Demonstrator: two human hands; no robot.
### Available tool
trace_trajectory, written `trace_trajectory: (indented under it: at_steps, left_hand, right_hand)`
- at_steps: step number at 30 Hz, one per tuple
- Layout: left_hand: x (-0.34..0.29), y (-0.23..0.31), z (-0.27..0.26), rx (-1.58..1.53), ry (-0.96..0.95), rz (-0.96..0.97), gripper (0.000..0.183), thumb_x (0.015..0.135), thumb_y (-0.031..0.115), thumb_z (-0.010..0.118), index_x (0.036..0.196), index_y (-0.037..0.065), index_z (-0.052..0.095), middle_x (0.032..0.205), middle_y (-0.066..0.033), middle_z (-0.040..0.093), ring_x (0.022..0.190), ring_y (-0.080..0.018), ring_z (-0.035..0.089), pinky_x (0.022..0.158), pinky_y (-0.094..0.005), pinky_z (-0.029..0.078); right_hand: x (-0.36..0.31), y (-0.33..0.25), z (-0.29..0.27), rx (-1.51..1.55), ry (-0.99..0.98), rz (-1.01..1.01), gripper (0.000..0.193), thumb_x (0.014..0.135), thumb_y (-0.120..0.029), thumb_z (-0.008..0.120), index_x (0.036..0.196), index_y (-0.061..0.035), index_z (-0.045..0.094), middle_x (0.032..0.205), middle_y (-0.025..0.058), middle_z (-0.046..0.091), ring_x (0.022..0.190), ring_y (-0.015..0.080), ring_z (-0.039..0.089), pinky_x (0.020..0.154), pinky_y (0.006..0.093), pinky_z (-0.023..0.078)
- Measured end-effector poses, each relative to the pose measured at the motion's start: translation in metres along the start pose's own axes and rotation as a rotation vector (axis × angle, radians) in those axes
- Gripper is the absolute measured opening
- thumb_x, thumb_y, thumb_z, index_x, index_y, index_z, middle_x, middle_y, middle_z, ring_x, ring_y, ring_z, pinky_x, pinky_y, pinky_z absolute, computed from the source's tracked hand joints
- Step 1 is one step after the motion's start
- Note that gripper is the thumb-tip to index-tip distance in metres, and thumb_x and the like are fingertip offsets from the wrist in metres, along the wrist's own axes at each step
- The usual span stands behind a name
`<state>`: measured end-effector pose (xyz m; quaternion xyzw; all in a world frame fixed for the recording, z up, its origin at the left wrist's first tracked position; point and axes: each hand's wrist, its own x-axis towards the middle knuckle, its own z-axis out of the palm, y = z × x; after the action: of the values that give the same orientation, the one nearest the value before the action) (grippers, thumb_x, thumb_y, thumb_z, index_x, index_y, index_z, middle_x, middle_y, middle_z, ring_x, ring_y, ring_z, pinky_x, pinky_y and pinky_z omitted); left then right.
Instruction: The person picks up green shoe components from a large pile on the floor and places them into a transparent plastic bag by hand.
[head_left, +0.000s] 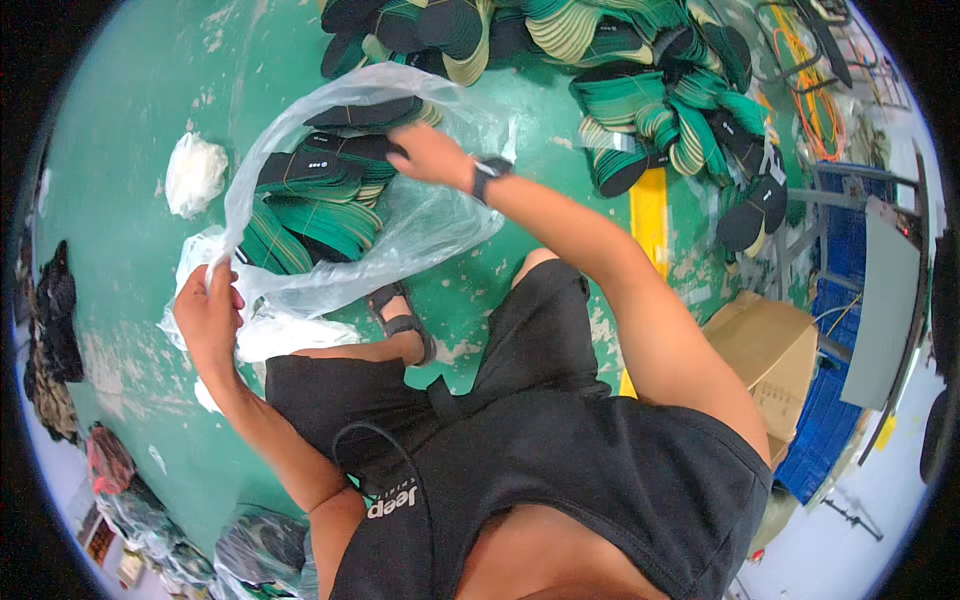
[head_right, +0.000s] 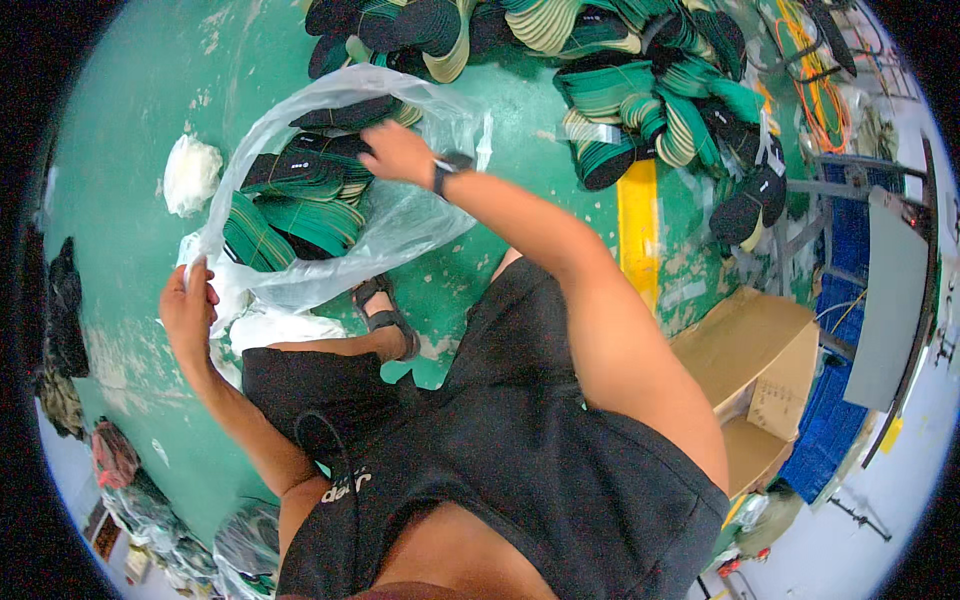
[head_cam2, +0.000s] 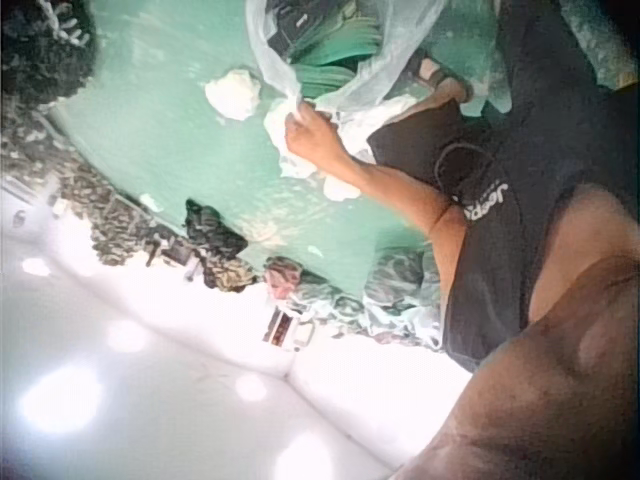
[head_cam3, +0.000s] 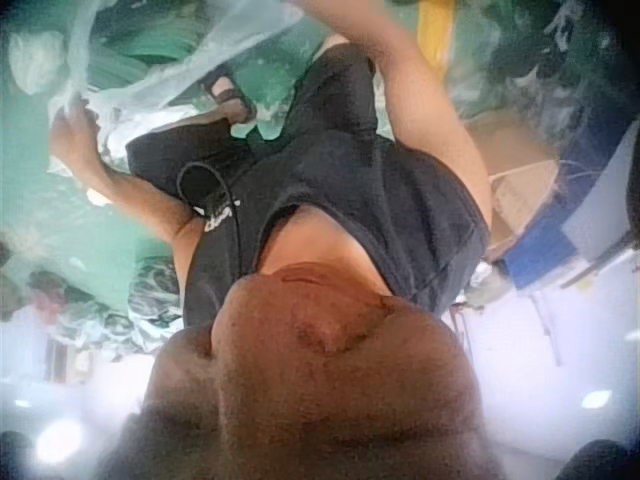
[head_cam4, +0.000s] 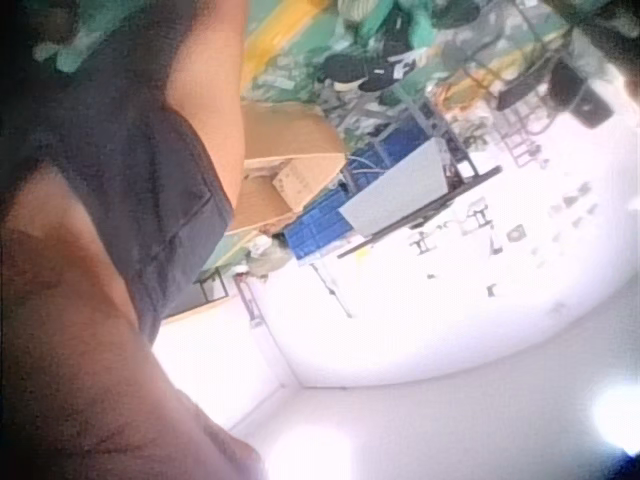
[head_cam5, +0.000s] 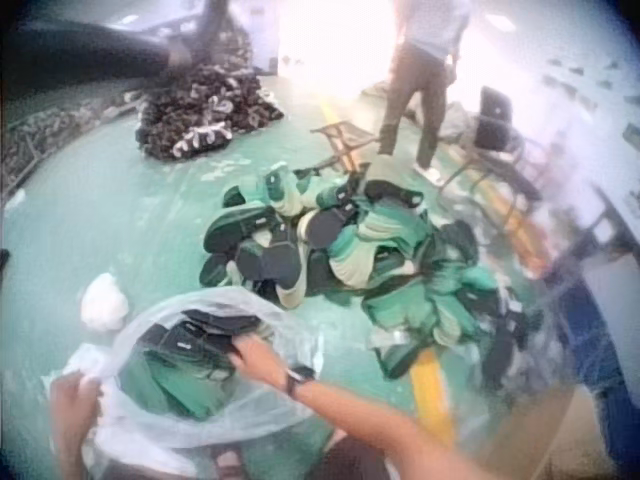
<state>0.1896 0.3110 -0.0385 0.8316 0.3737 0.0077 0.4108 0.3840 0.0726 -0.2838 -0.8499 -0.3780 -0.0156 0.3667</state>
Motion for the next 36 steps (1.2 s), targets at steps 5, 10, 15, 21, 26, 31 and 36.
trace_trajectory:
  at_steps: [5,10,15,21,26,31,36]
  left_hand:
    - [-0.004,0.009,0.001,0.108,-0.075,0.047,0.026,0.084,0.027,0.063,0.073,0.005,0.056,0.054,0.0039,0.046,0.047,-0.0039,0.039,0.042,-0.0218,0.03]
    - [-0.009,0.016,0.015,0.022,-0.228,0.102,0.02,0.092,0.02,0.054,0.095,0.003,0.064,0.051,0.0051,0.042,0.046,-0.002,0.037,0.043,-0.0191,0.027]
    - [-0.003,-0.005,-0.001,-0.146,-0.155,0.118,0.03,0.097,0.022,0.044,0.105,0.0,0.062,0.05,0.0038,0.042,0.042,-0.0012,0.032,0.04,-0.0172,0.023]
    - [-0.004,-0.013,-0.005,-0.205,-0.078,-0.036,0.03,0.097,0.023,0.044,0.106,0.0,0.062,0.05,0.0031,0.044,0.041,-0.0012,0.032,0.039,-0.017,0.024]
    - [-0.009,0.002,-0.003,-0.113,-0.063,-0.07,0.018,0.09,0.015,0.056,0.095,0.001,0.067,0.051,0.0028,0.048,0.043,-0.0014,0.039,0.041,-0.0172,0.027]
    - [-0.018,0.001,0.004,-0.107,-0.039,-0.062,0.013,0.086,0.013,0.062,0.084,0.0,0.063,0.051,0.0027,0.048,0.043,-0.0024,0.039,0.041,-0.0187,0.029]
    - [-0.018,-0.01,-0.003,-0.524,-0.022,0.133,0.033,0.09,0.019,0.054,0.114,-0.004,0.052,0.06,-0.0025,0.049,0.053,-0.008,0.046,0.049,-0.0208,0.036]
  right_hand:
    - [-0.072,0.024,-0.01,0.253,-0.297,0.282,0.032,0.081,-0.033,0.06,0.073,-0.0018,0.064,0.068,0.0164,0.064,0.063,0.0313,0.061,0.06,0.0417,0.049]
    - [0.032,0.13,-0.046,0.668,0.49,0.666,0.045,0.087,-0.044,0.057,0.071,-0.0015,0.062,0.059,0.0082,0.062,0.059,0.0259,0.062,0.06,0.038,0.048]
    - [0.085,0.261,0.008,0.232,0.446,1.244,0.081,0.085,-0.065,0.039,0.113,0.0098,0.054,0.113,0.0251,0.058,0.11,0.0393,0.053,0.094,0.0437,0.039]
    - [0.12,0.229,0.012,0.787,0.449,1.231,0.104,0.075,-0.077,0.041,0.124,0.0155,0.044,0.129,0.0294,0.045,0.123,0.0351,0.043,0.1,0.039,0.033]
    - [0.165,0.241,-0.035,0.833,0.377,1.008,0.091,0.07,-0.063,0.066,0.122,0.0097,0.049,0.124,0.0189,0.053,0.115,0.0277,0.051,0.096,0.0379,0.04]
    - [0.166,0.297,-0.013,0.73,0.265,0.986,0.096,0.061,-0.048,0.08,0.122,0.015,0.041,0.121,0.0228,0.053,0.112,0.0296,0.054,0.093,0.0375,0.045]
    - [0.073,0.207,-0.033,0.284,0.223,0.794,0.103,0.054,-0.051,0.081,0.121,0.0152,0.039,0.115,0.0279,0.055,0.106,0.0359,0.055,0.091,0.0384,0.044]
